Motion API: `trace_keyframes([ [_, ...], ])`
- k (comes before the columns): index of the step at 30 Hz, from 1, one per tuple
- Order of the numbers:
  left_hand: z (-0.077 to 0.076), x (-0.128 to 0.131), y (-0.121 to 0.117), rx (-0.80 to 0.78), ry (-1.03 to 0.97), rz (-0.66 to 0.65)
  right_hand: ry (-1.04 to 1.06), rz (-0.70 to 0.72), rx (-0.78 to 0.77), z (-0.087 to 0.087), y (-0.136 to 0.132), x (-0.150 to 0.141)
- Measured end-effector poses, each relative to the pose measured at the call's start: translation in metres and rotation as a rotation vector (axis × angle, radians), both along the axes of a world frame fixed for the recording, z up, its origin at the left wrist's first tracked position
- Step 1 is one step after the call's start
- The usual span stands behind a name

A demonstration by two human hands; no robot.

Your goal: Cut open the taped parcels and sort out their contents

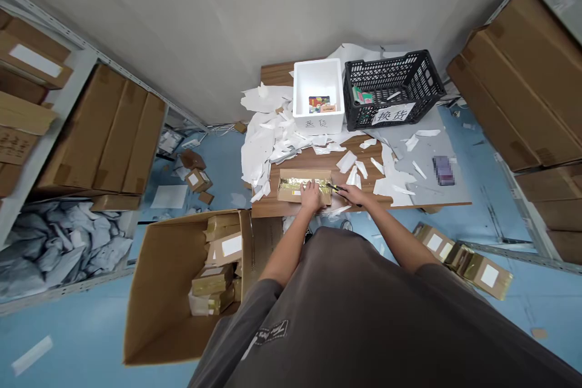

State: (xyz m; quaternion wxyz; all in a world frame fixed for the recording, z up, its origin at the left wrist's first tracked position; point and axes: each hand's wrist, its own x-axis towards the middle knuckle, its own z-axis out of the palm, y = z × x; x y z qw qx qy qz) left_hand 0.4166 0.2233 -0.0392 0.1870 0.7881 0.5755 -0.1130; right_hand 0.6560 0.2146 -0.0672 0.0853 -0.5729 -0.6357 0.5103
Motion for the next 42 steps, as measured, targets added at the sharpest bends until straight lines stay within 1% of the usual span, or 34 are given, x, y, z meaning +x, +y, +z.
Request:
trace_keyframes([
  [3,-0.002,0.000,0.003,-0.009,0.007,0.002,-0.207,0.112,0.104,0.007,0.014,-0.004],
  [5,-0.003,0.000,0.004,-0.007,0.005,0.009,-0.264,0.166,0.093,0.011,0.023,-0.004],
  [8,-0.002,-0.001,0.004,0.008,-0.009,0.015,-0.211,0.240,0.033,0.014,0.033,0.001],
  [12,0.000,-0.002,0.003,0.017,-0.044,0.026,-0.129,0.248,0.037,0.016,0.037,0.005],
  [14,0.001,-0.003,0.004,0.003,-0.059,0.026,-0.117,0.248,0.026,0.016,0.037,0.004],
  [17,0.001,-0.005,0.005,-0.012,-0.075,0.026,-0.103,0.259,-0.034,0.016,0.034,0.005],
  [20,0.001,-0.007,0.004,-0.029,-0.090,0.024,-0.078,0.238,-0.066,0.016,0.032,0.005],
  [24,0.001,-0.009,0.005,-0.041,-0.102,0.018,-0.030,0.218,-0.189,0.015,0.027,0.004],
  [26,0.002,-0.010,0.006,-0.038,-0.102,0.024,-0.022,0.223,-0.169,0.012,0.021,-0.001],
  [29,0.002,-0.011,0.008,-0.020,-0.102,0.019,-0.010,0.260,-0.117,0.006,0.005,-0.008],
  [31,0.002,-0.012,0.008,-0.016,-0.101,0.007,-0.008,0.223,-0.144,0.004,-0.009,-0.009],
  [34,0.004,-0.017,0.009,-0.028,-0.124,0.005,-0.061,0.112,-0.165,0.006,-0.027,-0.007],
  [37,0.006,-0.025,0.018,-0.025,-0.163,0.044,-0.128,0.018,-0.141,0.016,-0.037,-0.002],
  [39,0.006,-0.030,0.028,0.014,-0.151,0.059,-0.166,-0.040,-0.127,0.024,-0.041,0.002],
  [42,0.000,-0.035,0.045,0.060,-0.104,0.024,-0.236,-0.084,-0.064,0.035,-0.043,0.006],
])
